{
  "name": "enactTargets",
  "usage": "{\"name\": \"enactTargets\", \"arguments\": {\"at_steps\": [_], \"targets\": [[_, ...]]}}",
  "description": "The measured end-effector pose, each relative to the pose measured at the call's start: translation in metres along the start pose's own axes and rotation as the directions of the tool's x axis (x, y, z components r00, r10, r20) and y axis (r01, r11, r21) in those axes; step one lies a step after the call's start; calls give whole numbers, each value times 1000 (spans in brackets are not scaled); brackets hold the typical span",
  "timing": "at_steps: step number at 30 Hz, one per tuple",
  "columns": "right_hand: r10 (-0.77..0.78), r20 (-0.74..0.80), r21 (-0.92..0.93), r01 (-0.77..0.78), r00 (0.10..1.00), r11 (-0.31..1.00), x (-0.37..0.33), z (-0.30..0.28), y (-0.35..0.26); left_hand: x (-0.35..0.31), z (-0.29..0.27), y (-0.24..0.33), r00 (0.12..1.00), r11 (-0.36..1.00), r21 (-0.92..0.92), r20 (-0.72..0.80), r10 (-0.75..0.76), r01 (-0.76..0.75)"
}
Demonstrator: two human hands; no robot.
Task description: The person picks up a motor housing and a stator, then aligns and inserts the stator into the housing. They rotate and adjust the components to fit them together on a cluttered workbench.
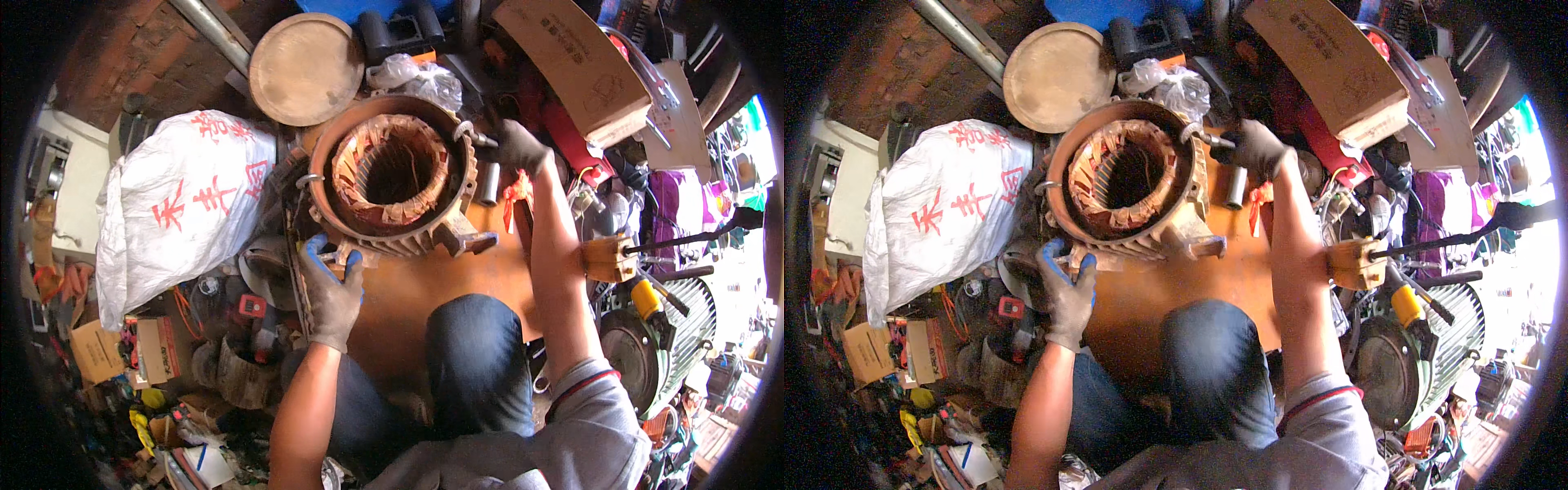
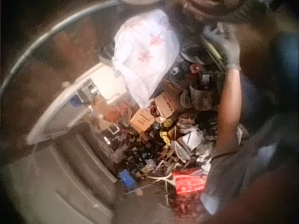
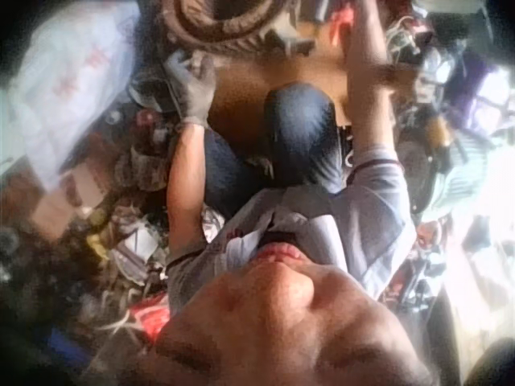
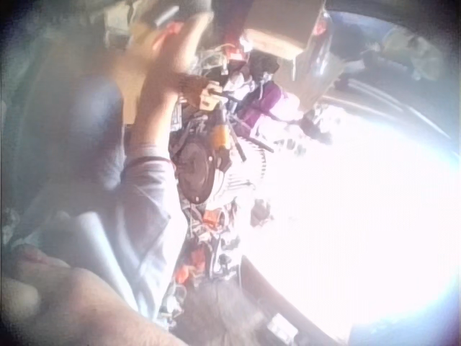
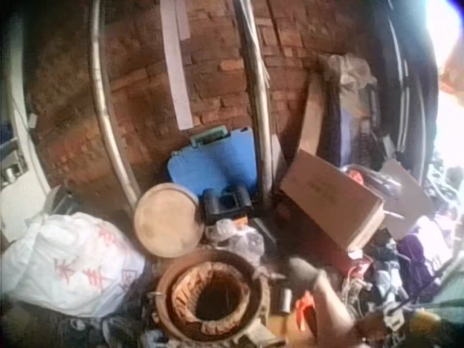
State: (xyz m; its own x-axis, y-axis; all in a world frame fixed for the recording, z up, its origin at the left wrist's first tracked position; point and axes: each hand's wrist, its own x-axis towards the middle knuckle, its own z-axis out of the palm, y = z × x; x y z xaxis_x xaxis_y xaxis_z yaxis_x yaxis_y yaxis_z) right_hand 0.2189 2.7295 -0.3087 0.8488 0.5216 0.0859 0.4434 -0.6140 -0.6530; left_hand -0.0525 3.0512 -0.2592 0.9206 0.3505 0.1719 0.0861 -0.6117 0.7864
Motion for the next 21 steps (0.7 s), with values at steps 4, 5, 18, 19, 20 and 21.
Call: {"name": "enactTargets", "arguments": {"at_steps": [4, 5, 18, 19, 20, 21], "targets": [[179, -39, 302, -159, 983, 940, -15, 11, 18, 5, 1, 19, 983, 975, -137, 73, -168, 177], [80, -288, 253, -5, 954, 967, -27, 23, -14, 4, -3, 14, 983, 973, -146, 62, -174, 182], [405, -258, 599, -184, 877, 779, -1, 29, -12, 2, 4, 9, 1000, 998, 63, -24, 12, -11], [391, -77, 766, -197, 917, 612, 9, 27, -2, 3, 4, 7, 1000, 999, 51, -25, -4, 5], [345, -93, 636, -211, 934, 742, 14, 26, 5, 2, 4, 7, 999, 999, 38, -14, -33, 33], [296, -117, 481, -207, 948, 852, 19, 19, 12, 5, 4, 10, 999, 999, 19, -15, -45, 45]]}}
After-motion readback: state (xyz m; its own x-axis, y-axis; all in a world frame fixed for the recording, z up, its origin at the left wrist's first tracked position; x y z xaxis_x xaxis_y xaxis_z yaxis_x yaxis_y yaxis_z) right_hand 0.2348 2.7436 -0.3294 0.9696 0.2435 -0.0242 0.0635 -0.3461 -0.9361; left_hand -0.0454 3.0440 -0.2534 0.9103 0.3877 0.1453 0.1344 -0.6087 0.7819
